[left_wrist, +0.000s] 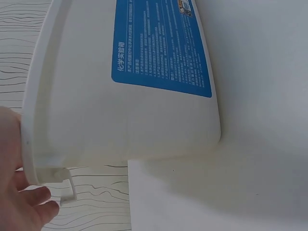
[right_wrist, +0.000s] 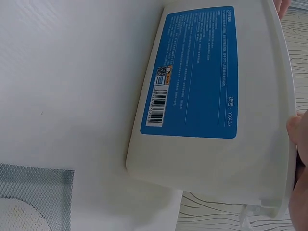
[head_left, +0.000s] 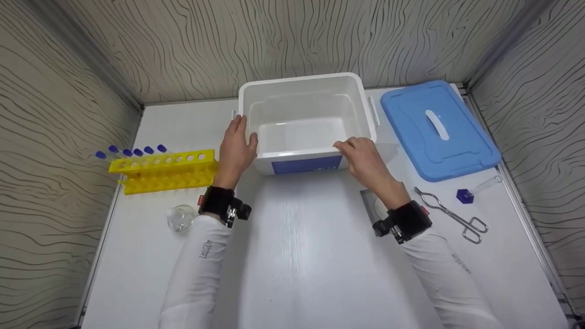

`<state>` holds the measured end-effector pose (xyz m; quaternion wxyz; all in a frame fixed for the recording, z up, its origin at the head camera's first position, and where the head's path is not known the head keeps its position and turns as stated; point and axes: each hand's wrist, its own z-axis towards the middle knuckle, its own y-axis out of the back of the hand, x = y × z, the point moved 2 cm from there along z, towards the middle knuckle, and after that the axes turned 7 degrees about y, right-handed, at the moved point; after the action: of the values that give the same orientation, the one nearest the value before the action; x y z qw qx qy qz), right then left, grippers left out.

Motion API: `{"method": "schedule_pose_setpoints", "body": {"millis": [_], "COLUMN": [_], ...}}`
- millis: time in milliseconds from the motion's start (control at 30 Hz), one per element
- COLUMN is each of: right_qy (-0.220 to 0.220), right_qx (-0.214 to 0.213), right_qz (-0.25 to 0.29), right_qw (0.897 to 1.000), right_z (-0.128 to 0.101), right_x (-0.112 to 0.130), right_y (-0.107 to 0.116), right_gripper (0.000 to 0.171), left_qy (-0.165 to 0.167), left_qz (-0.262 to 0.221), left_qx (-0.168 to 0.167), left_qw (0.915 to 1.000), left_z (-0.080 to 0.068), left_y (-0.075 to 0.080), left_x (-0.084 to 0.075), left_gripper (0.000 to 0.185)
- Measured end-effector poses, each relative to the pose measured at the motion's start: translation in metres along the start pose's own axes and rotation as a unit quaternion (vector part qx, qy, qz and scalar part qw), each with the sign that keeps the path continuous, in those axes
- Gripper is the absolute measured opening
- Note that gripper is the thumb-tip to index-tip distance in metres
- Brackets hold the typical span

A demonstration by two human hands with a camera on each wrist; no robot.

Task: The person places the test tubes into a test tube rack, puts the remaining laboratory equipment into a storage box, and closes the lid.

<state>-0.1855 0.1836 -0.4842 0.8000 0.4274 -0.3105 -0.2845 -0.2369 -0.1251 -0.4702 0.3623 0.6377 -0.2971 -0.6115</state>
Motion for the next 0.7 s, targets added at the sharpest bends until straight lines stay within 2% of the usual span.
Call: {"method": "schedule_pose_setpoints", "body": {"millis": [267,433,700], "right_qy": [0.012,0.016,0.02], "right_qx": [-0.022,-0.025,-0.023], "right_qz": [-0.008,-0.009,-0.003], "right_qw": [1.0,0.999,1.0], "right_z": [-0.006,-0.009,-0.013], "right_x": [0.008,0.011,0.013], "right_y": [0.002,0.001,0.002], "right_gripper": [0.02,0.021,0.02], "left_qy": [0.012,0.03,0.036], "left_qz": [-0.016,0.006,0.042], "left_qx": [0.021,0.041,0.066], "left_qw": [0.9996,0.9987,0.9963], "left_z": [0.006,0.007,0.004], "left_y": [-0.004,-0.007,-0.006], "left_x": [-0.002,-0.001,0.0], "left_gripper": [0.064,0.068,0.072]}}
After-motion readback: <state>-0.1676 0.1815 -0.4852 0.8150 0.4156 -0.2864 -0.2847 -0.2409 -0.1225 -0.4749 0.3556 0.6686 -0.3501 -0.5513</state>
